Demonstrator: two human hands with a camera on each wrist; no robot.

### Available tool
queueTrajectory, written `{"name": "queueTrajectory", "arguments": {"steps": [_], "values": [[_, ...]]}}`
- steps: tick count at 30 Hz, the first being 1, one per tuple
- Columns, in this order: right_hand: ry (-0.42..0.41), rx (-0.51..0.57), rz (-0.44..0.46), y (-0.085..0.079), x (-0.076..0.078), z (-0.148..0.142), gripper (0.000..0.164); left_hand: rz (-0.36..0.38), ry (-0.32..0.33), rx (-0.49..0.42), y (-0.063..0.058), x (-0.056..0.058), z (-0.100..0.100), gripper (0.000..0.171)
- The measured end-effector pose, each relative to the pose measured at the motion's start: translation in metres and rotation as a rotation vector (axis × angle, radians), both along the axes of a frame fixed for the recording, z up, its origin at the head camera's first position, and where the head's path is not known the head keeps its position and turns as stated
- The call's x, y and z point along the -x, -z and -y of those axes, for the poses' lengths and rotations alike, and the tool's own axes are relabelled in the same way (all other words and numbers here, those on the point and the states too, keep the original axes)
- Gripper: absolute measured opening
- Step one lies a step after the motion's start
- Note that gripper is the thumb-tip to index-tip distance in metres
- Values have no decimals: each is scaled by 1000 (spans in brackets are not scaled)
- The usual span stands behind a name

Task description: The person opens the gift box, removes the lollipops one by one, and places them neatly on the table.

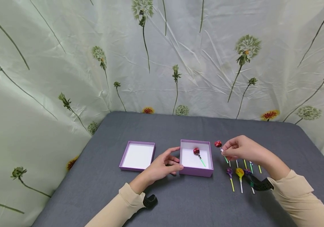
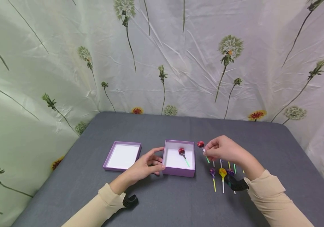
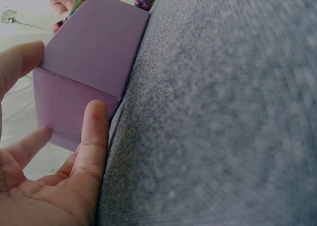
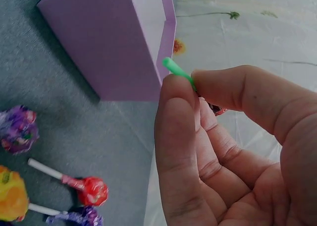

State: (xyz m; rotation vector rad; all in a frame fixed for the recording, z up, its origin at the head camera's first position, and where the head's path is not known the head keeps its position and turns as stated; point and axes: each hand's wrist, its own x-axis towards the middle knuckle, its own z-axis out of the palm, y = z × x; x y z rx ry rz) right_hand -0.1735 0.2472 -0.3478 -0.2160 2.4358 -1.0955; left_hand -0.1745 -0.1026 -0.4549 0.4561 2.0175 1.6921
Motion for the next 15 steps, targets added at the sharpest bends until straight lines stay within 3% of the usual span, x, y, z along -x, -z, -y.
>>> {"name": "queueTrajectory", "arguments": {"steps": [15], "values": [[32, 48, 4, 15, -18, -28, 26, 3, 2, 3, 0, 0, 0, 74]]}}
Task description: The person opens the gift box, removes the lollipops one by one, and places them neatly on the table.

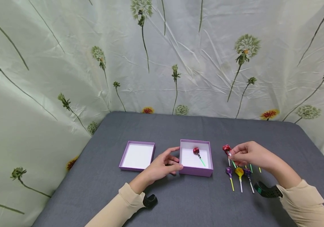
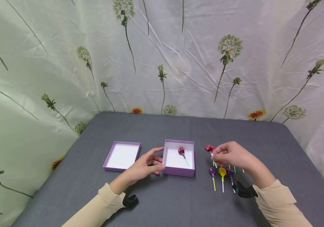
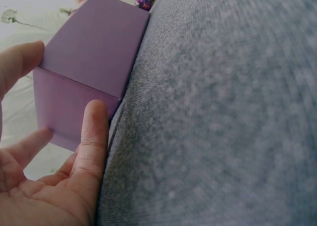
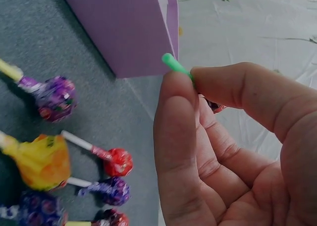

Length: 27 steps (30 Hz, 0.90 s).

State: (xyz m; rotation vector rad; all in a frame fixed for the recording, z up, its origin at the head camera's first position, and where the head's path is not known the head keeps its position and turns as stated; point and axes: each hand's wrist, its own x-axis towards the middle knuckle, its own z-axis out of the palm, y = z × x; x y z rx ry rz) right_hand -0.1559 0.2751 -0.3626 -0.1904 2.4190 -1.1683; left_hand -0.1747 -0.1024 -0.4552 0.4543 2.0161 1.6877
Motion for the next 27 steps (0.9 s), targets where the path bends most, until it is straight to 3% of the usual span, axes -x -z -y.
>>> {"name": "queueTrajectory", "arguments": {"steps": [27], "values": [[61, 47, 46, 31, -44, -59, 32, -12, -8, 9, -1, -1, -1, 74]]}}
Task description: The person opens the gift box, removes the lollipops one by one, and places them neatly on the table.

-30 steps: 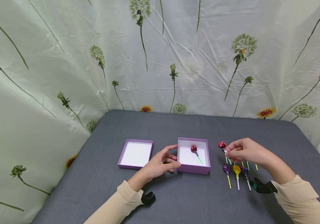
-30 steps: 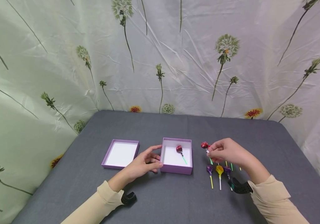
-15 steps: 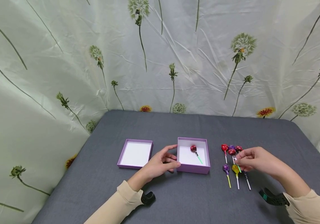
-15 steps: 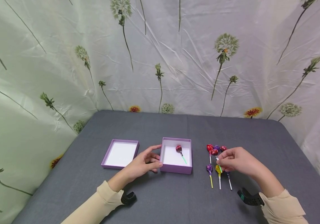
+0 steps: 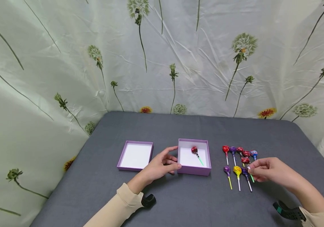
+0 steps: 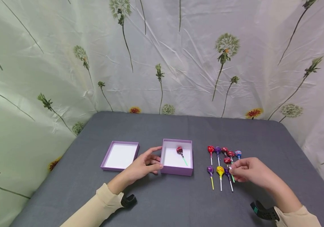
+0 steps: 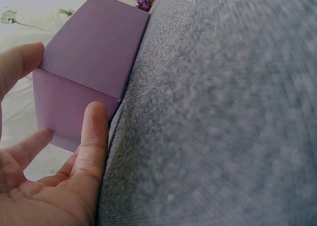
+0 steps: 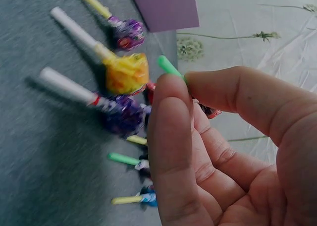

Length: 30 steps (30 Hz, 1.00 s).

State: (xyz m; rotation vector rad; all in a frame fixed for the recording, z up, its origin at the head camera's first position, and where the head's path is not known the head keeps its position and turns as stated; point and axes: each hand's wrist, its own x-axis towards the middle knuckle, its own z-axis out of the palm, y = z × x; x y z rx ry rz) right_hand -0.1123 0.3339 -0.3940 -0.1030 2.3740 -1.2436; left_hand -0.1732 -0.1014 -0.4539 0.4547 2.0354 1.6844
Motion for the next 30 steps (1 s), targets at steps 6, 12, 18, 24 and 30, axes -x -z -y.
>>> {"name": "queueTrajectory", "arguments": {"steps": [6, 12, 18, 24, 30], "values": [[25, -17, 39, 7, -7, -8, 32, -1, 1, 1, -1, 0, -1, 75], [35, 6, 65, 15, -12, -10, 30, 5, -5, 5, -2, 0, 0, 75], [59, 4, 62, 18, -18, -12, 29, 3, -2, 7, -2, 0, 0, 74], [79, -15, 67, 19, -20, -14, 27, -1, -7, 17, -2, -1, 0, 75], [80, -1, 83, 24, -20, -18, 27, -2, -6, 14, -1, -1, -1, 74]]}}
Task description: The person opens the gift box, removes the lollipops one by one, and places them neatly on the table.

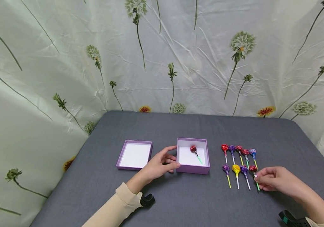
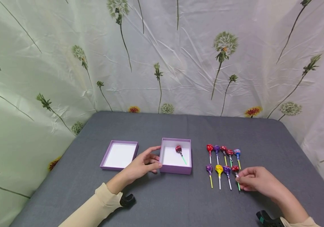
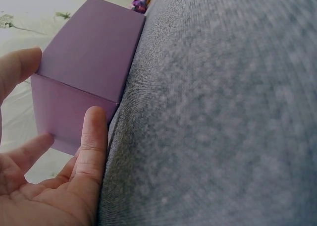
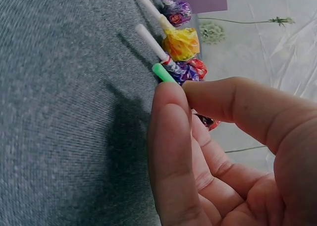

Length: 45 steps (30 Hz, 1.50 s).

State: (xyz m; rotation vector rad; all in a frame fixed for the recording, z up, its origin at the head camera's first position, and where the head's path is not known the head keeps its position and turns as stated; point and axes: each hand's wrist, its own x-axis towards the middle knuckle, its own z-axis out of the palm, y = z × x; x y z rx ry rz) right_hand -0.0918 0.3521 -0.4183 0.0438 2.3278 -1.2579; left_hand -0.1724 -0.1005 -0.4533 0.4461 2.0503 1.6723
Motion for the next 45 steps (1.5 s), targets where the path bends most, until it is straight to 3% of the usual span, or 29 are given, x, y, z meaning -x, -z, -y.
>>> {"name": "queueTrajectory", "arguments": {"steps": [7, 25, 38, 45], "values": [[-5, 42, 27, 6, 0, -2, 24, 5, 4, 1, 0, 0, 0, 74], [41, 7, 29, 7, 1, 5, 19, 10, 10, -7, 0, 1, 1, 73], [-7, -34, -3, -2, 2, 3, 25, 5, 10, -4, -1, 0, 1, 73], [17, -91, 26, -12, 5, 6, 26, 3, 10, -4, 0, 1, 1, 73]]}}
